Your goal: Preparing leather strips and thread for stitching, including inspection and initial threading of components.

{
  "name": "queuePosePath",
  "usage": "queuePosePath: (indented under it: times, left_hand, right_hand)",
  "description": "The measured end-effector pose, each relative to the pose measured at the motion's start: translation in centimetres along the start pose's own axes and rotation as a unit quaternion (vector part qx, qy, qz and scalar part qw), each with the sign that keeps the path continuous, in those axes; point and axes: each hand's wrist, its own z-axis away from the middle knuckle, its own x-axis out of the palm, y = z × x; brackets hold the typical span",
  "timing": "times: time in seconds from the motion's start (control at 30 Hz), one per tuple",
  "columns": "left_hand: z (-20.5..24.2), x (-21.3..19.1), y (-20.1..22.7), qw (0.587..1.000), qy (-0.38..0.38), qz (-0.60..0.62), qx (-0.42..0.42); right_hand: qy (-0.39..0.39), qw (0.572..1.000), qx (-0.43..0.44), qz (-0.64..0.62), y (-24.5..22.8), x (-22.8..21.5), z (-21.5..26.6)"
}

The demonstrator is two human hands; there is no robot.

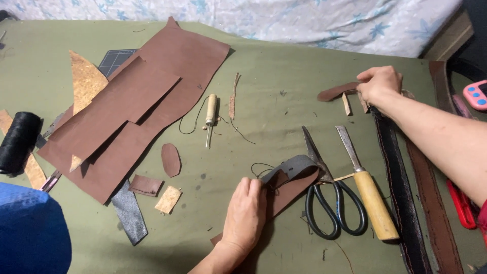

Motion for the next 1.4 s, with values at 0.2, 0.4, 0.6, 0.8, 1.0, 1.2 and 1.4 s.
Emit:
queuePosePath:
  times: [0.2, 0.4, 0.6, 0.8, 1.0, 1.2, 1.4]
  left_hand:
    - [0.0, 0.1, 0.0, 0.999, -0.024, -0.007, -0.032]
    - [0.0, 0.4, -0.1, 0.999, 0.002, 0.017, -0.033]
    - [0.1, -0.1, 0.3, 1.0, 0.005, 0.023, -0.013]
    - [0.1, 0.2, 0.0, 1.0, -0.016, -0.004, -0.015]
    - [0.1, 0.2, -0.1, 1.0, -0.009, -0.001, -0.014]
    - [0.1, 0.1, -0.1, 1.0, -0.017, -0.007, -0.005]
    - [0.2, -0.1, -0.1, 1.0, -0.018, 0.001, -0.005]
  right_hand:
    - [-0.003, 0.991, 0.061, -0.121, -2.7, -5.4, 3.5]
    - [-0.061, 0.996, -0.022, -0.064, -4.0, -7.3, 9.1]
    - [-0.22, 0.937, -0.149, 0.229, -6.3, -5.3, 11.4]
    - [-0.269, 0.864, -0.209, 0.371, -6.9, -2.8, 10.4]
    - [-0.237, 0.908, -0.159, 0.307, -6.8, -2.6, 8.2]
    - [-0.242, 0.928, -0.113, 0.258, -6.2, -1.3, 6.3]
    - [-0.265, 0.935, -0.089, 0.22, -7.5, -2.0, 7.3]
